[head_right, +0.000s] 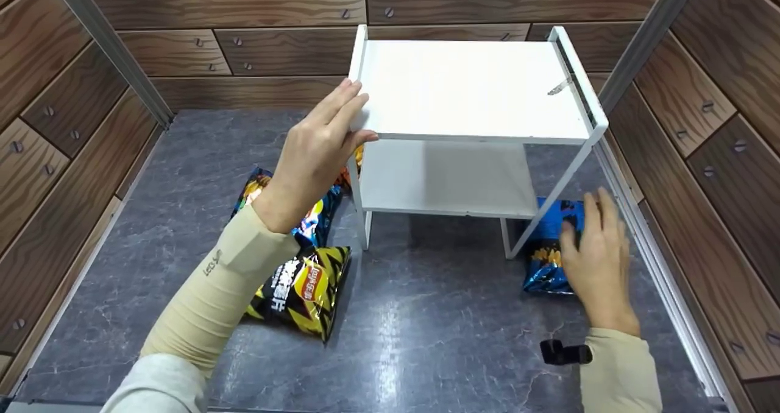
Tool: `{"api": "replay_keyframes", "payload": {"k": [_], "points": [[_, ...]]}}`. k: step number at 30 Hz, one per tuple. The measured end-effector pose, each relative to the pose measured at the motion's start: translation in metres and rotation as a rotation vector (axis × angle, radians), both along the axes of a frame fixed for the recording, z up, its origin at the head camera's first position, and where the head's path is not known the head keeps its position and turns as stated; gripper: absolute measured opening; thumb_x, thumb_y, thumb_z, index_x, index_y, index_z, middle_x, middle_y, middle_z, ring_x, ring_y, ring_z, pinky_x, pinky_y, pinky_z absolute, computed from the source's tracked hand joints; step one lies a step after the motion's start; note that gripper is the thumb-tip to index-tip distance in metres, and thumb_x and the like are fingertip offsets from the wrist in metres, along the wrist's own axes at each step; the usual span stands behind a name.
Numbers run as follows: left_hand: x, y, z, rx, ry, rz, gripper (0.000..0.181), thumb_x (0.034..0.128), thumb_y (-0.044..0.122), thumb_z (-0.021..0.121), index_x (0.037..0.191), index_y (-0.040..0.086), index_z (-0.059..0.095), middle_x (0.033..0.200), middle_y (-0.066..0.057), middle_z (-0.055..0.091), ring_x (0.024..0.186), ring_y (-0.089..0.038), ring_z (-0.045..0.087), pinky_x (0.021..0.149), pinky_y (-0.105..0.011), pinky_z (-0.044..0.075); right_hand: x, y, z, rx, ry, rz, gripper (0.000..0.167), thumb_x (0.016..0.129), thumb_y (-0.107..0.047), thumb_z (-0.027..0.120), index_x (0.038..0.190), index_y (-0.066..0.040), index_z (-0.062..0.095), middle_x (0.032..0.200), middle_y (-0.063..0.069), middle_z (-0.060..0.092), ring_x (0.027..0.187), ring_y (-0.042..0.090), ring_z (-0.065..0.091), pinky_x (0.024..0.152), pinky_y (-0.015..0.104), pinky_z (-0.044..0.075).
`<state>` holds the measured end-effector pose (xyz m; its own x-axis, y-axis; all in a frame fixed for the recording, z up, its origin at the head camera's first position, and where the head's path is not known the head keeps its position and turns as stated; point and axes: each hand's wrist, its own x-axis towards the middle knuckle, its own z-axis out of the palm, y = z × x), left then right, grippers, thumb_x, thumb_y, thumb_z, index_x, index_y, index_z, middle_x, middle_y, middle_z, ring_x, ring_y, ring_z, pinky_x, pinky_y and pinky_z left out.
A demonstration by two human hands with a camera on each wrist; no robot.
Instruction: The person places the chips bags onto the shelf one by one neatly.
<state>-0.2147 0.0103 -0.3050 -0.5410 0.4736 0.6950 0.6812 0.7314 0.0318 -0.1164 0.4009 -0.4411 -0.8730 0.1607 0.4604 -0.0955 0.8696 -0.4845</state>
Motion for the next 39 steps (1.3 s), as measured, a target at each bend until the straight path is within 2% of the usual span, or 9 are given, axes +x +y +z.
{"api": "replay_keyframes", "payload": {"k": [3, 6, 10, 14, 17, 22, 31, 36, 39], "points": [[-0.001, 0.001, -0.002, 0.010, -0.004, -0.005, 0.055, 0.0997, 0.042, 0.045, 0.133, 0.000, 0.059, 0.144, -0.016, 0.055, 0.139, -0.026, 0.048, 0.115, -0.030, 0.039, 0.001, 0.008, -0.021, 0.043, -0.209, 0.013, 0.066, 0.100, -0.026, 0.055, 0.148, 0.011, 0.028, 0.159, 0.034, 0.014, 0.139, 0.063, 0.016, 0.111, 0.077, 0.011], [-0.001, 0.001, -0.003, 0.021, -0.010, -0.012, 0.055, 0.1001, 0.042, 0.045, 0.133, 0.000, 0.059, 0.144, -0.015, 0.055, 0.139, -0.026, 0.048, 0.115, -0.029, 0.039, 0.002, 0.014, -0.041, 0.090, -0.402, 0.015, 0.085, 0.100, -0.048, 0.052, 0.154, 0.007, 0.016, 0.161, 0.034, -0.003, 0.143, 0.063, -0.002, 0.109, 0.080, -0.005], [-0.001, 0.000, -0.004, 0.030, -0.018, -0.018, 0.054, 0.1006, 0.042, 0.045, 0.133, 0.000, 0.059, 0.145, -0.015, 0.055, 0.140, -0.026, 0.048, 0.116, -0.028, 0.037, 0.002, 0.014, -0.064, 0.105, -0.503, 0.008, 0.104, 0.092, -0.062, 0.057, 0.158, -0.003, 0.003, 0.161, 0.031, -0.015, 0.139, 0.066, -0.013, 0.096, 0.088, -0.010], [-0.001, -0.001, -0.005, 0.036, -0.017, -0.017, 0.054, 0.1005, 0.042, 0.046, 0.132, 0.001, 0.060, 0.144, -0.015, 0.055, 0.140, -0.026, 0.048, 0.116, -0.028, 0.037, 0.002, 0.010, -0.080, 0.141, -0.528, -0.019, 0.117, 0.083, -0.068, 0.064, 0.159, -0.011, -0.003, 0.161, 0.030, -0.018, 0.136, 0.070, -0.013, 0.087, 0.093, -0.003], [-0.001, -0.001, -0.005, 0.040, -0.016, -0.015, 0.053, 0.1007, 0.041, 0.046, 0.132, 0.001, 0.060, 0.144, -0.015, 0.055, 0.139, -0.025, 0.048, 0.115, -0.028, 0.038, 0.000, 0.008, -0.085, 0.155, -0.540, -0.041, 0.121, 0.080, -0.068, 0.067, 0.159, -0.012, -0.005, 0.160, 0.030, -0.019, 0.136, 0.069, -0.016, 0.087, 0.093, -0.004], [0.000, -0.002, -0.005, 0.053, -0.020, -0.017, 0.052, 0.1005, 0.041, 0.047, 0.132, 0.001, 0.060, 0.144, -0.014, 0.055, 0.140, -0.025, 0.048, 0.115, -0.027, 0.038, -0.002, 0.005, -0.084, 0.119, -0.537, -0.036, 0.112, 0.085, -0.046, 0.073, 0.159, -0.010, -0.003, 0.160, 0.030, -0.019, 0.137, 0.068, -0.015, 0.090, 0.092, -0.005], [0.000, 0.001, -0.005, 0.060, -0.035, -0.018, 0.052, 0.1009, 0.041, 0.046, 0.133, 0.002, 0.060, 0.145, -0.014, 0.055, 0.140, -0.024, 0.047, 0.115, -0.026, 0.037, 0.002, 0.013, -0.069, -0.070, -0.444, 0.003, 0.089, 0.094, -0.017, 0.061, 0.158, -0.002, 0.001, 0.159, 0.037, -0.012, 0.138, 0.068, -0.005, 0.098, 0.087, 0.007], [0.000, 0.001, -0.005, 0.070, -0.029, -0.017, 0.052, 0.1005, 0.041, 0.046, 0.132, 0.002, 0.060, 0.145, -0.014, 0.055, 0.140, -0.024, 0.048, 0.115, -0.025, 0.037, 0.000, 0.020, -0.053, -0.157, -0.366, -0.003, 0.073, 0.095, -0.009, 0.052, 0.153, 0.010, 0.011, 0.151, 0.047, 0.012, 0.135, 0.067, 0.019, 0.106, 0.079, 0.019], [0.001, 0.000, -0.005, 0.077, -0.021, -0.012, 0.051, 0.1001, 0.041, 0.047, 0.132, 0.003, 0.060, 0.144, -0.013, 0.055, 0.140, -0.023, 0.048, 0.114, -0.025, 0.038, 0.000, 0.022, -0.043, -0.205, -0.356, -0.052, 0.066, 0.097, -0.010, 0.047, 0.151, 0.012, 0.018, 0.145, 0.047, 0.027, 0.131, 0.061, 0.031, 0.107, 0.072, 0.026]]}}
